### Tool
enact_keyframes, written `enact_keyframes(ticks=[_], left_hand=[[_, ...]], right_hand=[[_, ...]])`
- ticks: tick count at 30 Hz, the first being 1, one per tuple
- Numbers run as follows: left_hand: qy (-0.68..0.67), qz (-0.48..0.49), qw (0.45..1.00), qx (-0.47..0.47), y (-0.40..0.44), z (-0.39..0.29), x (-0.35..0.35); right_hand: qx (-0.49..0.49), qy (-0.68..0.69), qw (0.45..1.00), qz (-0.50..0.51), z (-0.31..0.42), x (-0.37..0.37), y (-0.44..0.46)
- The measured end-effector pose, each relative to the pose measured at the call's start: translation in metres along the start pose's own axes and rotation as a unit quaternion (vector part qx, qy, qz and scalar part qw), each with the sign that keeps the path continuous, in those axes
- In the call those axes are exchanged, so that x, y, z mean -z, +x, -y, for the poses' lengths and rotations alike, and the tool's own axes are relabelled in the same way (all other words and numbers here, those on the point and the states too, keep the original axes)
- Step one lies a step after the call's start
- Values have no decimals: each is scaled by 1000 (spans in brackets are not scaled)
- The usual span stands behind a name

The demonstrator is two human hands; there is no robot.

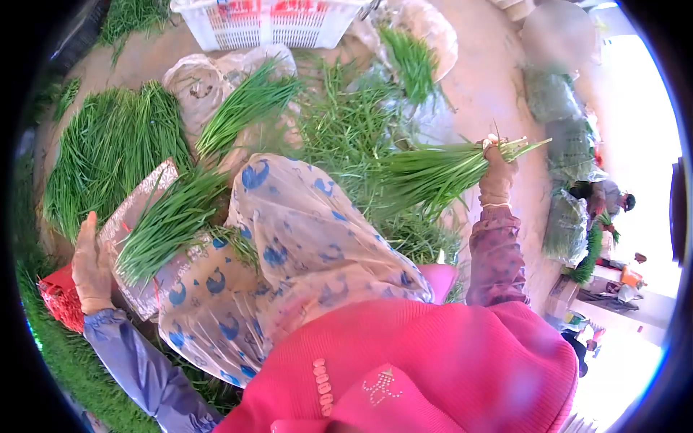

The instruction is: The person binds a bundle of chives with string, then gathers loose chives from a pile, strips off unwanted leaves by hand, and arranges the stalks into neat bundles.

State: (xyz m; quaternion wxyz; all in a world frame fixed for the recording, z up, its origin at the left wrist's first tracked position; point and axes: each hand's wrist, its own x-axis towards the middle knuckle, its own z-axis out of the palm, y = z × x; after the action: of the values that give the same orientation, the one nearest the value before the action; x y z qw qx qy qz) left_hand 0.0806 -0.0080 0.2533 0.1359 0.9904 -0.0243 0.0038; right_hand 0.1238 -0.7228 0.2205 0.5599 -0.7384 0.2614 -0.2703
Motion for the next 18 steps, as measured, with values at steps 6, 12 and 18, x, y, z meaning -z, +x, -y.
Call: enact_keyframes(ticks=[6,12,18], left_hand=[[-14,-83,996,4,-79,-26,36],[-150,-7,987,59,-156,-12,2],[-608,281,739,-68,-81,-225,-24]], right_hand=[[128,69,989,-28,78,37,-1],[194,138,970,-37,128,22,-14],[370,-27,928,-27,136,-17,-22]])
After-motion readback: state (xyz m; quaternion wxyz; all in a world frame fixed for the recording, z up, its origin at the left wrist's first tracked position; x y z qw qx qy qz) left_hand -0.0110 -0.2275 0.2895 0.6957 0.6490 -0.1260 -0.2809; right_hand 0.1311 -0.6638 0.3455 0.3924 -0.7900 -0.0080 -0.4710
